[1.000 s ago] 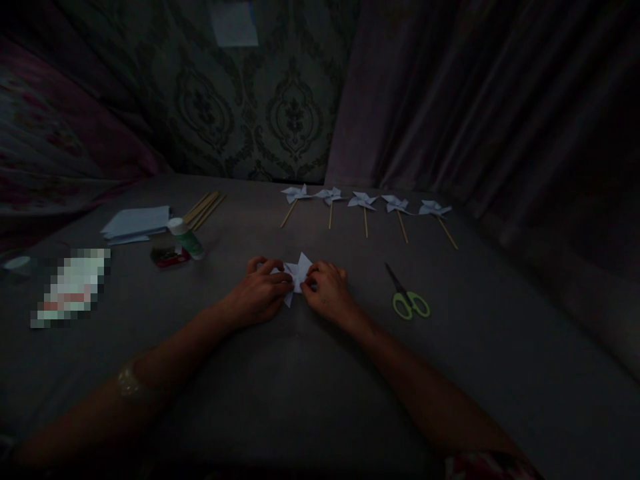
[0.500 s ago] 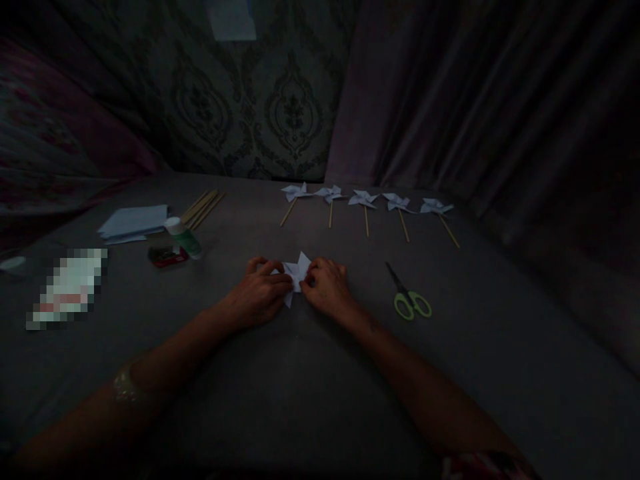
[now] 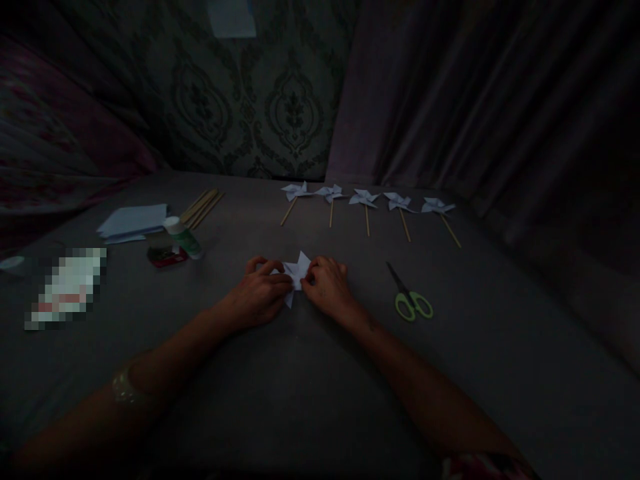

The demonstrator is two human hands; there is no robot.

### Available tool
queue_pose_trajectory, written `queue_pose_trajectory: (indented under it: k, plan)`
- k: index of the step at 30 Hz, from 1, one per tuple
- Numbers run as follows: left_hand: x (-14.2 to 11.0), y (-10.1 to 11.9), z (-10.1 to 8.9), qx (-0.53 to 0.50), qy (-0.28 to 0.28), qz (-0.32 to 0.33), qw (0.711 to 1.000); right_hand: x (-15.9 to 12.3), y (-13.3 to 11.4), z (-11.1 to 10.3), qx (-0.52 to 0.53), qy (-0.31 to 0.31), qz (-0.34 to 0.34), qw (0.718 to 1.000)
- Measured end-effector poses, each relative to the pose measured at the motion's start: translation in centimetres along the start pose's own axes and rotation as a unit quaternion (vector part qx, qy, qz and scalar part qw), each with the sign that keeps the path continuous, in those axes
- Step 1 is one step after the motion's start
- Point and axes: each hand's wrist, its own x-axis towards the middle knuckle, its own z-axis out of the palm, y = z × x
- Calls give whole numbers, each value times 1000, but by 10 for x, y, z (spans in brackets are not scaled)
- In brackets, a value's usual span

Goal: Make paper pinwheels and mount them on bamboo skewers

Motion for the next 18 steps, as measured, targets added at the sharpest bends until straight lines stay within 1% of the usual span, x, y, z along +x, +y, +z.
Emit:
queue_pose_trajectory:
  k: [7, 14, 18]
  plan:
    - [0, 0, 3, 1, 20, 3, 1000, 1, 0, 0, 0, -2, 2, 1000]
    - [0, 1, 1, 6, 14, -4, 1000, 1, -1, 1, -5, -2, -3, 1000]
    - [0, 1, -1, 6, -3, 2, 1000, 1, -2, 0, -12, -5, 0, 1000]
